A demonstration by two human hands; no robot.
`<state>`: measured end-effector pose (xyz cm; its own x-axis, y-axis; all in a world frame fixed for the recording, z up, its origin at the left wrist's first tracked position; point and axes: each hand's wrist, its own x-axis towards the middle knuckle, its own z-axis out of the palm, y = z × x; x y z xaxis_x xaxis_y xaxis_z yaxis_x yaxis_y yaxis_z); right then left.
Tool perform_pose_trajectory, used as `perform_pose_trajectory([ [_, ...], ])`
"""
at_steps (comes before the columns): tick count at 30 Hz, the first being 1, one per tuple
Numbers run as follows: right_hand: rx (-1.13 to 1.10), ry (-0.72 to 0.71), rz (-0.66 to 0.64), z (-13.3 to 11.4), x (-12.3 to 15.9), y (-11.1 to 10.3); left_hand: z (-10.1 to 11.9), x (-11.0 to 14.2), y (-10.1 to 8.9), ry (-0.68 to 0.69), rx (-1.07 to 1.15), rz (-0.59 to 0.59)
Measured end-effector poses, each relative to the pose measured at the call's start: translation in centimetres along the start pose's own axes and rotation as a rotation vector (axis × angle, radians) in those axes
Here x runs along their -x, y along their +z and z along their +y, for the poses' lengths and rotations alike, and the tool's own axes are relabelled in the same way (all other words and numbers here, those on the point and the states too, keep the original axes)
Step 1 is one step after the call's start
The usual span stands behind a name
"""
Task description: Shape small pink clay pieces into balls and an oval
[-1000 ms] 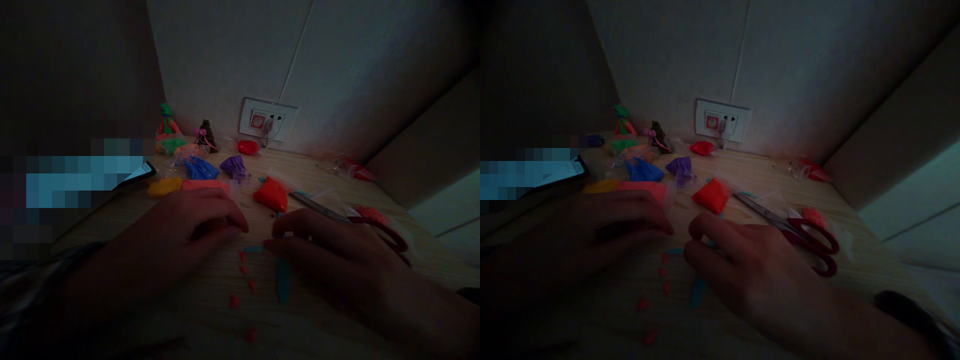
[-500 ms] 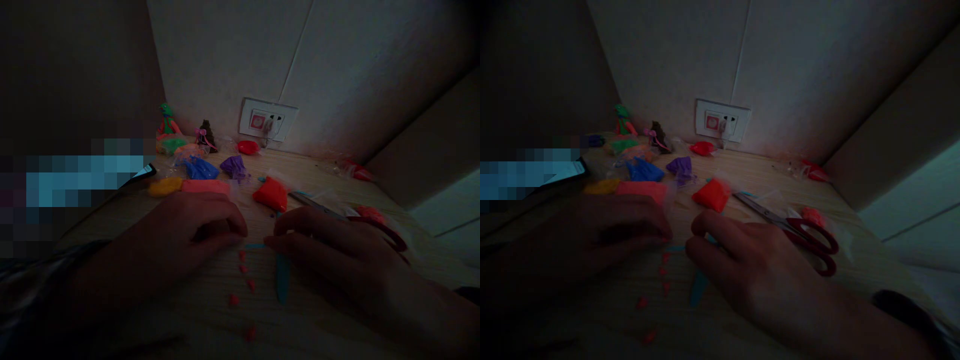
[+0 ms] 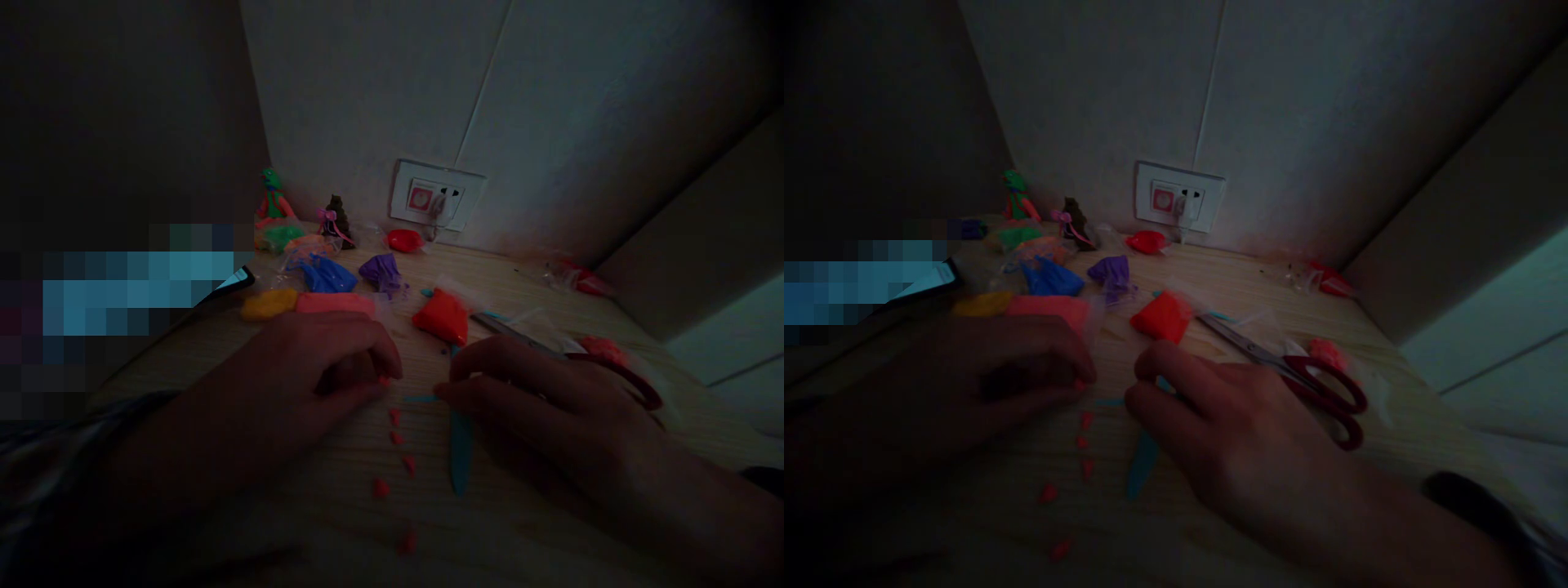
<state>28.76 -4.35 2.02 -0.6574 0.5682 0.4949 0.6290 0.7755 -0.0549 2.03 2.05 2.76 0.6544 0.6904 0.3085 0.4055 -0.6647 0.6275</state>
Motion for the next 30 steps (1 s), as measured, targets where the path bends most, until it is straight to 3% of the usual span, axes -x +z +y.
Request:
perform_pose_trajectory([
  [6, 0.024, -0.019, 0.004, -0.2, -0.7, -0.2, -0.6, 0.1, 0.1, 0.111, -0.049, 0.021],
  [13, 0.019, -0.022, 0.016, -0.5, -1.1, -0.2, 0.1, -0.3, -0.1, 0.190, -0.085, 0.036],
  [18, 0.035, -0.082, -0.090, -0.7, -1.3, -1.2, 0.0, -0.3, 0.0, 0.231, -0.109, 0.029],
  [30, 0.073, -0.096, -0.077, -1.4, -2.0, -1.2, 0.0, 0.0, -0.1, 0.216, -0.117, 0.025],
])
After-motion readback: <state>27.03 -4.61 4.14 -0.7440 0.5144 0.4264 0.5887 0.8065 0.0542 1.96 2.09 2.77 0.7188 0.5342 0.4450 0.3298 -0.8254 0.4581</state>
